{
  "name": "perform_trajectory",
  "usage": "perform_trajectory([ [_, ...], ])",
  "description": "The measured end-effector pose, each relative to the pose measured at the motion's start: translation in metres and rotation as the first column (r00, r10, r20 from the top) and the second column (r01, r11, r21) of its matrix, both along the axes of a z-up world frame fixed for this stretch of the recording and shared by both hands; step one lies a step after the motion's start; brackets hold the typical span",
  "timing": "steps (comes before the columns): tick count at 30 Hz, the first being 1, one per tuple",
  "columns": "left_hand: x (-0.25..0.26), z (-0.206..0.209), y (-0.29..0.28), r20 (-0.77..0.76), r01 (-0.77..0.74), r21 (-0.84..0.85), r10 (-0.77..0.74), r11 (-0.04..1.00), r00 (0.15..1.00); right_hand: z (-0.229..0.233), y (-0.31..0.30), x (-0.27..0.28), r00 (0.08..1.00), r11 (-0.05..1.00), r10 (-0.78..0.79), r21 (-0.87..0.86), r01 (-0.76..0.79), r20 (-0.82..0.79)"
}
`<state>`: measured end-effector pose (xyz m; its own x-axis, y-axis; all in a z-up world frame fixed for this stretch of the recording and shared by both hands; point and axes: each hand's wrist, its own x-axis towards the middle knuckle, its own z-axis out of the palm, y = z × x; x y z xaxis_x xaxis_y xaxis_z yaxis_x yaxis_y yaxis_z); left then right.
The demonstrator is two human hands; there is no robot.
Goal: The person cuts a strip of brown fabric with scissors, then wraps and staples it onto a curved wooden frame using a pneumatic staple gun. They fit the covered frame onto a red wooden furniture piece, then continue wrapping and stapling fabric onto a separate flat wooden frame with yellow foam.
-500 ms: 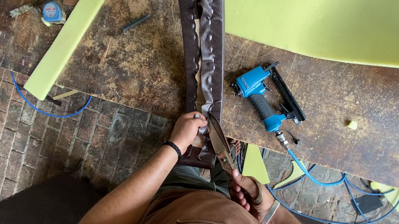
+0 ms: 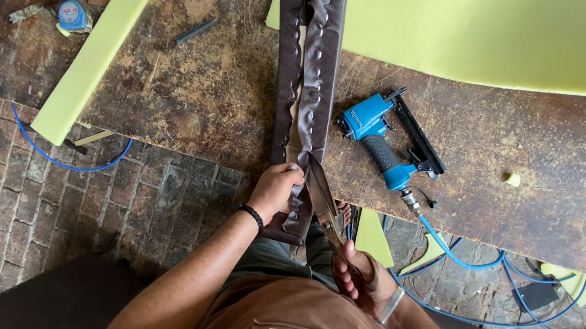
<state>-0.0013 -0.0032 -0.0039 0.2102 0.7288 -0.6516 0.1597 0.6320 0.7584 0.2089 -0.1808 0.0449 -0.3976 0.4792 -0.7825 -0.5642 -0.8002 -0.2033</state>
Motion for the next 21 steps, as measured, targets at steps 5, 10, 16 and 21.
perform_trajectory([
  [5,-0.012,-0.007,0.007,0.109,0.084,0.042,-0.088,0.996,0.990,-0.035,-0.007,-0.011,0.994,0.998,-0.029,0.060,0.036,-0.103],
  [10,-0.009,0.001,0.013,0.096,0.093,0.002,-0.093,0.996,0.991,-0.053,-0.008,-0.016,0.999,0.992,0.039,0.123,-0.035,-0.030],
  [16,-0.008,0.021,0.023,0.117,-0.055,0.001,0.055,0.998,0.992,-0.050,-0.007,0.007,0.990,0.964,0.117,0.250,-0.096,-0.072],
  [21,-0.010,0.019,0.022,0.149,-0.018,0.020,0.014,1.000,0.989,-0.055,-0.015,0.015,0.972,0.982,0.076,0.186,-0.034,-0.221],
])
